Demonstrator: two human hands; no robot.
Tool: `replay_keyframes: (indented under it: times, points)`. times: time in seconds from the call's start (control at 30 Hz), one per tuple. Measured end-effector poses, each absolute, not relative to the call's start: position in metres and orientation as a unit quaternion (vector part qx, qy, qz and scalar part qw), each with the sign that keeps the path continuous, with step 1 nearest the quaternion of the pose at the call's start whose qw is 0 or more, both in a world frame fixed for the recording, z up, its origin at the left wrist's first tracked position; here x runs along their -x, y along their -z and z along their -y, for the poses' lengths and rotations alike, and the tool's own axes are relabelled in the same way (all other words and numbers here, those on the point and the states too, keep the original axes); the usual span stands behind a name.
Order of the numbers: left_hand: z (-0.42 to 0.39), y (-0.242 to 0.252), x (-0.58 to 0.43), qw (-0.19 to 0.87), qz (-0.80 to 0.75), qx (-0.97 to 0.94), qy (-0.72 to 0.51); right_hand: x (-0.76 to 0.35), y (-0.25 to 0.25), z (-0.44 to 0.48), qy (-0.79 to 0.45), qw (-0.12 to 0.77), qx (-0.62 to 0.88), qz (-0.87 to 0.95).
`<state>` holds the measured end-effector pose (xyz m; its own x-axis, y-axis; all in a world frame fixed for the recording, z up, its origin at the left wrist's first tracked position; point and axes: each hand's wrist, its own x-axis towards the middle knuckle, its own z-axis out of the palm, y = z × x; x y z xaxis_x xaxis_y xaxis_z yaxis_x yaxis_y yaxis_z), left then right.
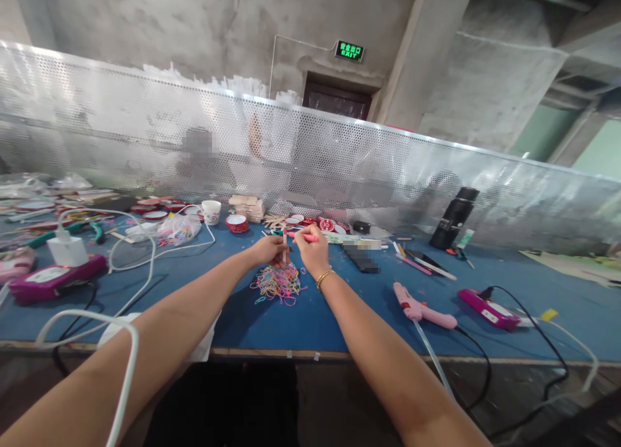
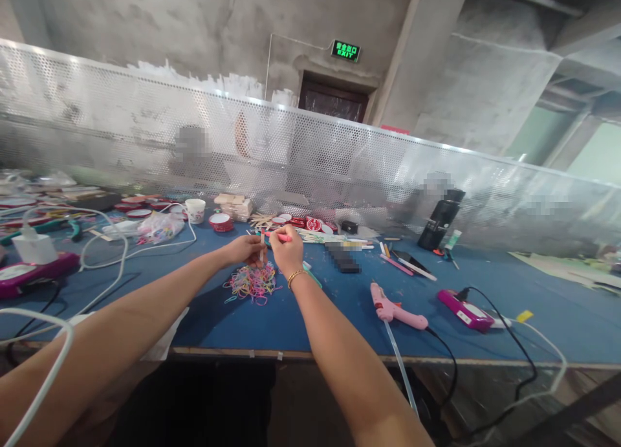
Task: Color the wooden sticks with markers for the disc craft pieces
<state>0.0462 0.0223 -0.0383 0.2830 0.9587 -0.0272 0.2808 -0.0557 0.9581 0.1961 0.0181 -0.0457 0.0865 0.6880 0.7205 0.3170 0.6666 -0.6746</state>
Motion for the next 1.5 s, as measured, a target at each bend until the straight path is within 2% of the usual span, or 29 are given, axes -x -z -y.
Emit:
replay_keyframes:
  times: [1.5]
  points:
    - [-0.017, 0.0341, -0.0465, 0.473, -0.494, -0.646, -0.34, -0.1958, 0.0434, -0.0158, -0.144, 0.63, 0.396, 0.653]
